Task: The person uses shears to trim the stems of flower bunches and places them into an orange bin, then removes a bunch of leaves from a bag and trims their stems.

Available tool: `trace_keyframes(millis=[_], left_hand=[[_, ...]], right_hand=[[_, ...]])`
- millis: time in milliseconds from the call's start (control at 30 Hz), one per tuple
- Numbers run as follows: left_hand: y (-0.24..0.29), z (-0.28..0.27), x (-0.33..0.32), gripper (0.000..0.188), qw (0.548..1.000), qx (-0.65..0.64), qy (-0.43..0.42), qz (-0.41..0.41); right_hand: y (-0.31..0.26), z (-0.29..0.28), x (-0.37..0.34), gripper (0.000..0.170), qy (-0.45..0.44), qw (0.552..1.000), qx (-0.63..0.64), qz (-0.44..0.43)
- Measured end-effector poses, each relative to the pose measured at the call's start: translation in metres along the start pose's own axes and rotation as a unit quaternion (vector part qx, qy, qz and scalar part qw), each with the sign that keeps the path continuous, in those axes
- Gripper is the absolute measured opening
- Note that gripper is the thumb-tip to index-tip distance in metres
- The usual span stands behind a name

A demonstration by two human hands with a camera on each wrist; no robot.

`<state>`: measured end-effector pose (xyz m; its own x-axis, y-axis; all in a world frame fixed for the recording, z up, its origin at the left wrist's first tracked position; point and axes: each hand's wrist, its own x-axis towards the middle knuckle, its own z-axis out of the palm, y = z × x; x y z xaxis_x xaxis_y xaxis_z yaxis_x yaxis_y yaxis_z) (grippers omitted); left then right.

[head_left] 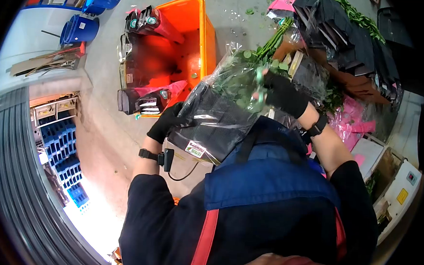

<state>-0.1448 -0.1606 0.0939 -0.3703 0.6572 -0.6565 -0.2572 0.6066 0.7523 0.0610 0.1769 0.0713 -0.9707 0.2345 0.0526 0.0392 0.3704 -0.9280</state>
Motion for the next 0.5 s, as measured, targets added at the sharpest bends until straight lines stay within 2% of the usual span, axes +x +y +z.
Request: trace_keyframes(millis=[33,100,133,167,233,267,333,367,433,467,500], left_hand=[[-0.006,0.003,-0.004,0.061,1.0,0.001,0.016,0.005],[-0.029,0.007,-0.01,0.059,0.999,-0.002,0.049,0.014],[-0.039,0.005,-0.016,0.059,0.99,-0.136,0.033,-0.024],[-0.032,0.01,-0.026,0.056,0.983,-0.177,0.04,-0.019],[-0.034,0.019,-0.032,0.053,0.976,-0.2,0.083,0.025],[-0.032,0.023,-0.034,0.051,0.975,-0.202,0.09,0.025],[-0.023,0.03,-0.037,0.046,0.974,-0.202,0.098,0.027],[-0.021,0.033,-0.034,0.043,0.981,-0.169,0.091,0.041],[0.008,0.06,-0.032,0.055,0.99,-0.093,0.097,0.047],[0.01,0.069,-0.029,0.045,0.983,0.004,0.147,0.107],[0.012,0.075,-0.025,0.046,0.978,0.033,0.154,0.137]], right_hand=[[0.006,0.009,-0.019,0.037,0.015,0.988,-0.12,-0.094],[0.01,0.014,-0.06,0.029,-0.122,0.984,-0.122,-0.052],[0.02,0.015,-0.079,0.027,-0.121,0.986,-0.084,-0.082],[0.03,0.016,-0.097,0.025,-0.12,0.985,-0.045,-0.113],[0.052,0.012,-0.111,0.017,0.027,1.0,0.005,0.01],[0.041,0.002,-0.093,0.02,0.078,0.993,-0.077,0.041],[0.01,-0.02,-0.052,0.027,0.182,0.975,-0.123,0.033],[-0.004,-0.028,-0.027,0.032,0.235,0.968,-0.09,-0.009],[0.04,-0.029,0.026,0.041,0.283,0.94,-0.145,-0.121],[0.019,-0.029,0.038,0.04,0.266,0.958,-0.098,-0.039],[0.0,-0.031,0.049,0.04,0.247,0.967,-0.049,0.043]])
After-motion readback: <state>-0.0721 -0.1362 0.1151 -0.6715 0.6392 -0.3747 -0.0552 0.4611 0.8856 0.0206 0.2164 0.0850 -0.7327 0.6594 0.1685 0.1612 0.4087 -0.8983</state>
